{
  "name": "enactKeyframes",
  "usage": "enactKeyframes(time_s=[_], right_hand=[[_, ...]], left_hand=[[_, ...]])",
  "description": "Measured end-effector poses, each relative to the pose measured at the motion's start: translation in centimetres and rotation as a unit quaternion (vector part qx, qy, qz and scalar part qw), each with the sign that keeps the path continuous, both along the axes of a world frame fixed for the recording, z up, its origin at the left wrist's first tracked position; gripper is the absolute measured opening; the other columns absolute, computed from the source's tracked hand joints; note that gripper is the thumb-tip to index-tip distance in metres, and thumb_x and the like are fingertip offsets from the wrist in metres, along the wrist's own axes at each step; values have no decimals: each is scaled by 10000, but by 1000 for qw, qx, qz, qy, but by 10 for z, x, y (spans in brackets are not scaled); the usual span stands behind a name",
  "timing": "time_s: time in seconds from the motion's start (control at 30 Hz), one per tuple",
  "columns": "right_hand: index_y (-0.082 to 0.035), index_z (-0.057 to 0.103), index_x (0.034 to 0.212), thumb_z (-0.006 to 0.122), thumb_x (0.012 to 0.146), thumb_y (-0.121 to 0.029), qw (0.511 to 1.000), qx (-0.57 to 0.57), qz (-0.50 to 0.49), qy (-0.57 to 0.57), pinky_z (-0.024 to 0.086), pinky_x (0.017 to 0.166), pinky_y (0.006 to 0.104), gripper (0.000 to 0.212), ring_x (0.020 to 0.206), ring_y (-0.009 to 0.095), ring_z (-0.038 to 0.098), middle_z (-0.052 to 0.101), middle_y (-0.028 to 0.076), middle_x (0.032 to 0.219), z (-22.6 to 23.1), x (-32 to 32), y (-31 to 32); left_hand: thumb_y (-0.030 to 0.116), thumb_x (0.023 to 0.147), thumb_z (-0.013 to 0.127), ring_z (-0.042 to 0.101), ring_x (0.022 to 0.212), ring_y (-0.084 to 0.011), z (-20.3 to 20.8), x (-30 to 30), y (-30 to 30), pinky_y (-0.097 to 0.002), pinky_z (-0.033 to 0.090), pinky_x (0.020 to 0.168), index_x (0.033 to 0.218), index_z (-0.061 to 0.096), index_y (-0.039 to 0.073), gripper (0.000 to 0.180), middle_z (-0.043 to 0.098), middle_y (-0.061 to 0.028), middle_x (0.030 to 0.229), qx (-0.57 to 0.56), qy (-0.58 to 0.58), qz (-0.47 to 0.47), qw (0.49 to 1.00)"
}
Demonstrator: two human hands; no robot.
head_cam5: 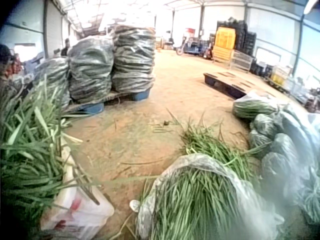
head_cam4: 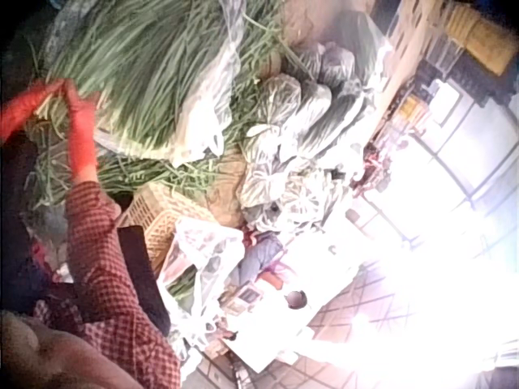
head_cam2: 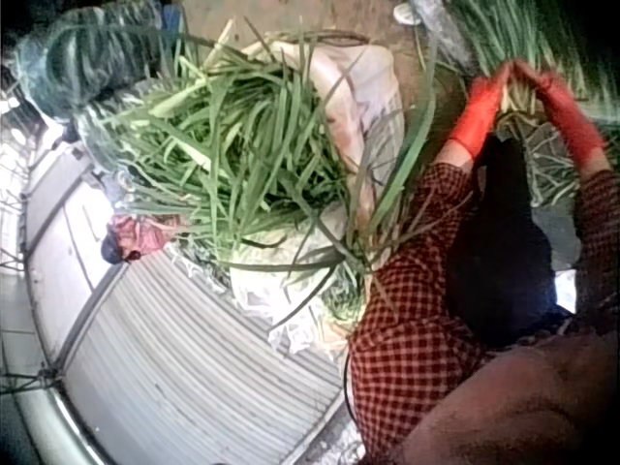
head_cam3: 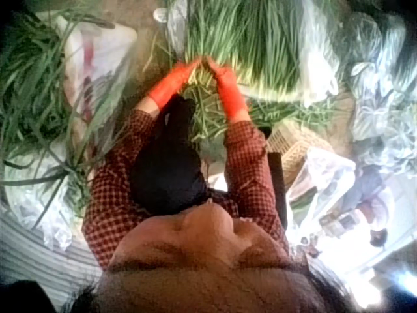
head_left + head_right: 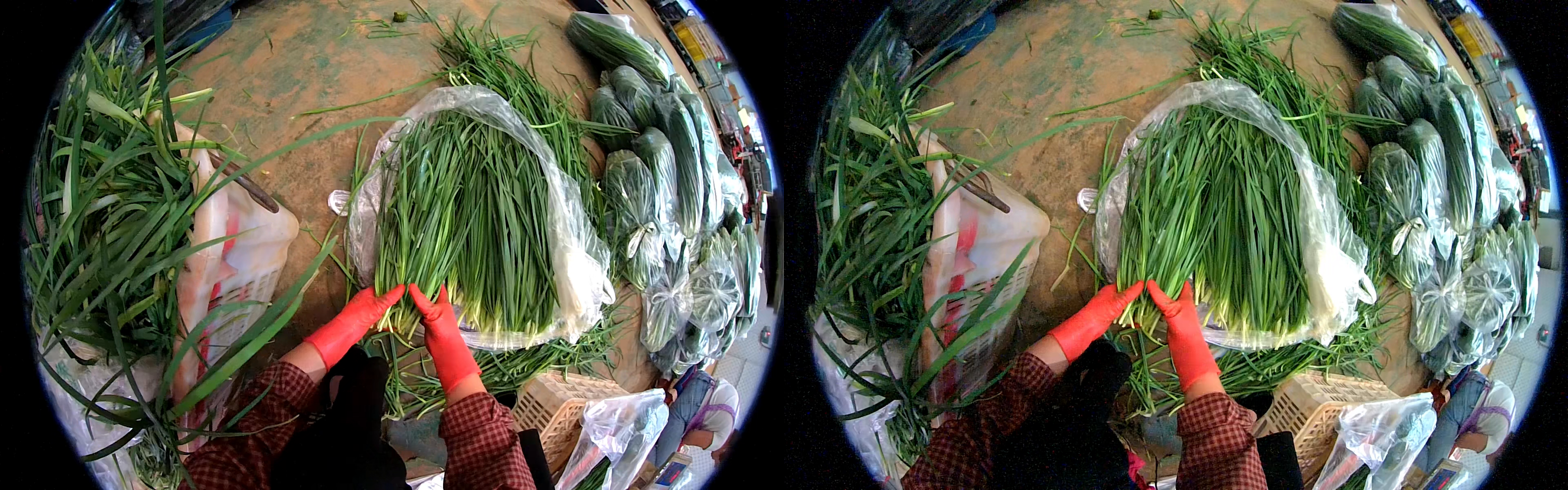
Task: The person sorts bunches of green chives and places them into plastic bags by hand while sitting in an agricultural warehouse. They gather the chives, align the ends, and tuck them into clear plastic bags.
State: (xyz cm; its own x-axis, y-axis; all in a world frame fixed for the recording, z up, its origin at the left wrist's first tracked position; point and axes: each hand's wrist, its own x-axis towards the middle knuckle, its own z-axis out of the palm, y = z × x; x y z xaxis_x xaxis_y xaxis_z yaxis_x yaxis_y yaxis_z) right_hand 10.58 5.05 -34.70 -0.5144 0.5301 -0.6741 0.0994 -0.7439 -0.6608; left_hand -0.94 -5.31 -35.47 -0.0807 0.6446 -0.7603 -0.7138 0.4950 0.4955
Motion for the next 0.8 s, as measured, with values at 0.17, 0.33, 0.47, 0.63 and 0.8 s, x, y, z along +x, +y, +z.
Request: enactKeyframes(time_s=[0.17, 0.33, 0.47, 0.63, 0.8], right_hand=[[-35, 348, 1293, 758, 714, -100, 994, -24, -90, -55, 471, 820, 344, 712, 959, 230, 584, 583, 105, 1070, 15, -14, -6], [-19, 470, 1186, 589, 852, -139, 973, -77, -218, 3, 511, 772, 405, 374, 897, 287, 613, 610, 163, 1036, 9, 10, -2], [-33, 517, 1158, 552, 886, -251, 928, -254, -240, 129, 487, 867, 403, 350, 1054, 311, 563, 582, 149, 1131, 3, 26, -3], [-50, 517, 1175, 539, 889, -276, 920, -264, -240, 160, 469, 894, 422, 365, 1085, 318, 547, 577, 102, 1162, 5, 32, -3], [-61, 512, 1198, 544, 890, -277, 904, -306, -275, 115, 521, 540, 256, 377, 844, 203, 637, 622, 47, 1083, 16, 30, 1]], left_hand=[[173, 769, 710, 577, 933, -157, 8, 17, 13, -327, 471, 810, 1154, 541, 47, 439, 612, -49, 1042, 75, 83, 69, 991], [243, 840, 609, 635, 835, -214, 6, 19, -9, -365, 521, 753, 1117, 557, 23, 357, 641, -99, 988, 101, -213, 161, 958], [328, 905, 484, 630, 890, -242, -4, 14, -15, -384, 520, 771, 1151, 536, -8, 419, 633, -126, 1048, 94, -360, 239, 897], [356, 921, 433, 605, 971, -264, 5, 15, -7, -410, 498, 827, 1210, 504, -10, 471, 608, -144, 1112, 79, -350, 248, 900], [351, 819, 637, 620, 752, -203, 9, 16, -6, -321, 515, 649, 1082, 572, 38, 414, 646, -102, 974, 27, -176, 178, 968]])
